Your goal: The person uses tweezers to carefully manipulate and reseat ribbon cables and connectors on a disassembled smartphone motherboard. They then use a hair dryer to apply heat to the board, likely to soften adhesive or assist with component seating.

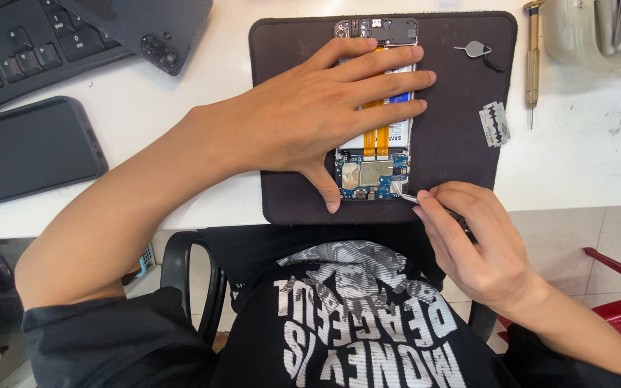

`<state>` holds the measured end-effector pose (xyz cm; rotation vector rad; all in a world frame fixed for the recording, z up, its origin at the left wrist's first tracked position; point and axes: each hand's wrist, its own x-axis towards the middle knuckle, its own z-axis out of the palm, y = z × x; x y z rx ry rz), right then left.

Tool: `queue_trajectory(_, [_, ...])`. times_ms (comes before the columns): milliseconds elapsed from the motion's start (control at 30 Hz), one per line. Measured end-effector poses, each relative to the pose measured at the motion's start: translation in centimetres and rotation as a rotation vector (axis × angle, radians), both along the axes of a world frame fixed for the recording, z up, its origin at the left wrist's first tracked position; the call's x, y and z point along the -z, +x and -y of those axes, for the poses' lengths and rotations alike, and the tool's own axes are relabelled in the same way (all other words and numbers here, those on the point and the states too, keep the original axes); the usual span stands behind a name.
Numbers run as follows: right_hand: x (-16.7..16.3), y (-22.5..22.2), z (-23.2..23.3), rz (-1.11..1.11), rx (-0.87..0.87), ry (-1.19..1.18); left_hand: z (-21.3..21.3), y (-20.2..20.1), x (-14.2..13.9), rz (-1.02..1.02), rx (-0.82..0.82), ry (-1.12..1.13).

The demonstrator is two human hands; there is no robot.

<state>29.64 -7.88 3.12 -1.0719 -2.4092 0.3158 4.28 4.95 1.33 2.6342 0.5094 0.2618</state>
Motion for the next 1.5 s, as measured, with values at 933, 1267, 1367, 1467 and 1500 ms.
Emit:
queue_trajectory(933, [-2.6,1.5,-0.7,-0.073,0.168,-0.428,0.1,-0.1,-0.6,-0.016,0.008,0.012])
queue_trajectory(1267, [-0.7,3.0,-4.8,-0.245,0.139,-0.503,0.0,-0.6,-1.3,0.017,0.016,-0.046])
queue_trajectory(1367, [-1.1,2.6,-4.1,-0.019,0.072,-0.153,0.1,-0.7,-1.1,0.004,0.018,-0.045])
queue_trajectory(1467, [-1.6,2.0,-3.2,0.118,0.033,-0.004,0.5,-0.5,-1.0,-0.011,-0.008,-0.011])
queue_trajectory(1500, [-1.7,1.8,-3.2,0.143,0.020,0.014,0.8,-0.4,-1.2,-0.017,-0.023,0.009])
